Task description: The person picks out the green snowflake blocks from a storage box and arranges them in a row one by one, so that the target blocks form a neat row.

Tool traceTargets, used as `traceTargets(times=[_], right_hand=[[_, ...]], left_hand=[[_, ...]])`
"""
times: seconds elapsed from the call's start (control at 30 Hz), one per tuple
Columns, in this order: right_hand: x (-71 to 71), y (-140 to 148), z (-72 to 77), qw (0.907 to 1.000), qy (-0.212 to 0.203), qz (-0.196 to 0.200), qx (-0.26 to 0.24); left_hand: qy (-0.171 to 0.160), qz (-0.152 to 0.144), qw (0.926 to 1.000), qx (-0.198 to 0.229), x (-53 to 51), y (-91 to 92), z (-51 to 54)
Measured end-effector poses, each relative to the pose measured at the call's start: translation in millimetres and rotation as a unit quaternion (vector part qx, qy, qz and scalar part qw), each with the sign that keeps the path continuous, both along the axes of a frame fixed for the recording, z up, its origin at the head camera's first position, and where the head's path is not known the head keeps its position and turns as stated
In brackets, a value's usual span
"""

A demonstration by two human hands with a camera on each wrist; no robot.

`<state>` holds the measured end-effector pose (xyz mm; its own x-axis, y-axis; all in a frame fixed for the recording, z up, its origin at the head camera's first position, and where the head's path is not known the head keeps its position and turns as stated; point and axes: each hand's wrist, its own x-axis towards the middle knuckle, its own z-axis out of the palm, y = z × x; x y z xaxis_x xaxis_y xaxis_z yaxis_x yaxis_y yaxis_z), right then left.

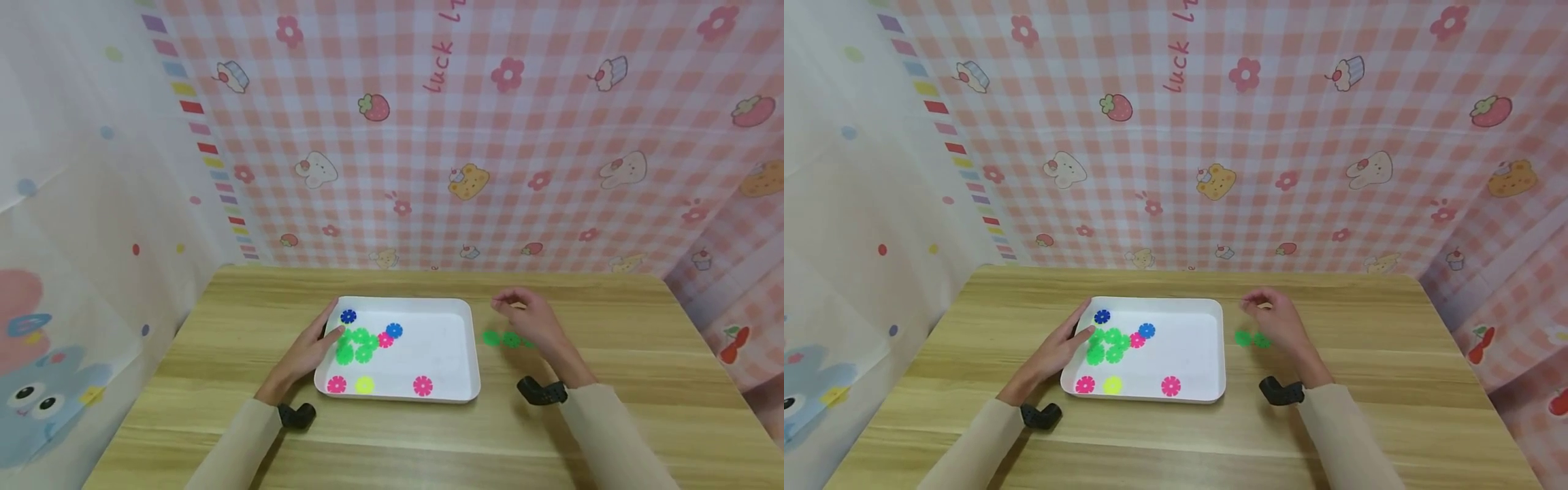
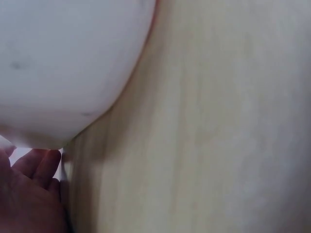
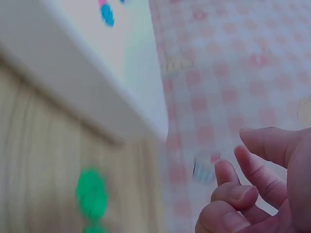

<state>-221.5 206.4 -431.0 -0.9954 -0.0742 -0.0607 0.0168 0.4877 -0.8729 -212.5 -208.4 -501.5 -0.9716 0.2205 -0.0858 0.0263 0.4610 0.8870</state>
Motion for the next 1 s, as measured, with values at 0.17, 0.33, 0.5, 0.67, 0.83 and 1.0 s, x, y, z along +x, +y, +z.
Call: traceTargets(times=[0.17, 0.33, 0.5, 0.67, 0.83, 1.0], right_hand=[[-9.7, -36, 6.8, 0.9991, 0.0, 0.041, -0.006], [-13.1, -73, 7.3, 0.9974, -0.032, 0.054, -0.036], [-14.0, -106, 0.6, 0.9936, -0.058, 0.071, -0.067], [-15.2, -134, -9.1, 0.9903, -0.082, 0.096, -0.059], [-16.5, -155, -19.1, 0.9855, -0.092, 0.134, -0.05], [-18.1, -171, -25.5, 0.9826, -0.096, 0.158, -0.022]], left_hand=[[-0.014, -0.002, 0.9999, 0.002, -2.6, 1.2, 1.6], [-0.013, -0.003, 0.9999, 0.004, -2.6, 2.8, 1.7], [-0.001, 0.002, 1.0, 0.008, -0.9, 1.6, 0.2], [-0.003, 0.002, 1.0, 0.003, 1.1, 1.0, 1.8], [-0.016, -0.003, 0.9999, 0.002, 6.5, 5.1, 17.5], [-0.024, -0.007, 0.9997, 0.002, 6.4, 5.1, 20.6]])
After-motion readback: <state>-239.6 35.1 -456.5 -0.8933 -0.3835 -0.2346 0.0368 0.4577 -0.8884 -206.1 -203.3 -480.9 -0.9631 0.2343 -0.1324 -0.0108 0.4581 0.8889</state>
